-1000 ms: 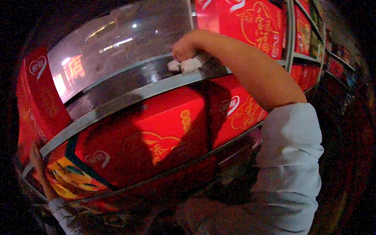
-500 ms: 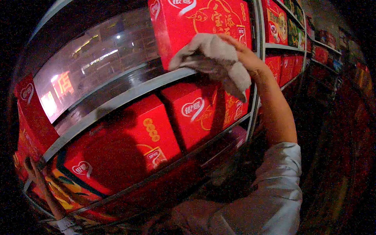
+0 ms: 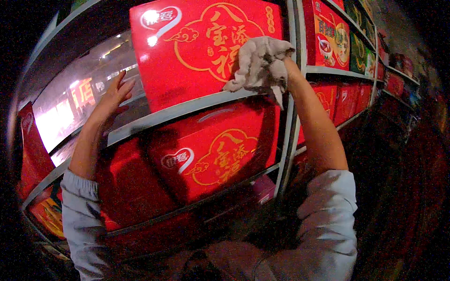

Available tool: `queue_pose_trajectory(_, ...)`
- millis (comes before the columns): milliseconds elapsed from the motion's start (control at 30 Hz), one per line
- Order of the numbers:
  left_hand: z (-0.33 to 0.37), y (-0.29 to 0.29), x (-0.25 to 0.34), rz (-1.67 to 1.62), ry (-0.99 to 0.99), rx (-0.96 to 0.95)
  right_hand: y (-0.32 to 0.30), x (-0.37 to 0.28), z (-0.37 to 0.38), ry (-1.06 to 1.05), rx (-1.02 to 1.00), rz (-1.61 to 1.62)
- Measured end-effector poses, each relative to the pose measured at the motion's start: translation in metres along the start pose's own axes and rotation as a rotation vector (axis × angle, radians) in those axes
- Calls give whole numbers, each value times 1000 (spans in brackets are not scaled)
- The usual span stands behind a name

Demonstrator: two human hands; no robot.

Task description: The person wipes down the surfaces of metal grocery shelves and the tops of gift boxes with a cloth.

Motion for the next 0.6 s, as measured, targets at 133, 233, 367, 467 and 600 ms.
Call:
queue_pose_trajectory(133, 37, 16, -13, -109, -96, 21, 13, -7, -2, 15, -6, 139)
queue_pose_trajectory(233, 55, 34, -12, -266, -60, -110, 13, -4, 4, 19, -27, 251)
queue_pose_trajectory(367, 56, 45, 5, -366, 46, -66, 5, -2, 14, -33, -69, 185)
queue_pose_trajectory(467, 50, 21, -7, -303, 43, 25, 21, -11, 1, -49, 100, -133)
queue_pose_trajectory(600, 50, -35, -42, -270, 50, -20, 39, -10, -7, 40, 75, -60)
Point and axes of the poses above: each hand's wrist, its own z-axis towards the middle knuckle, its own y-axis out of the palm, x = y × z, the point moved 8 cm from there along z, towards the middle knuckle, and after that the axes turned 7 degrees about y, right-handed, at the moved point
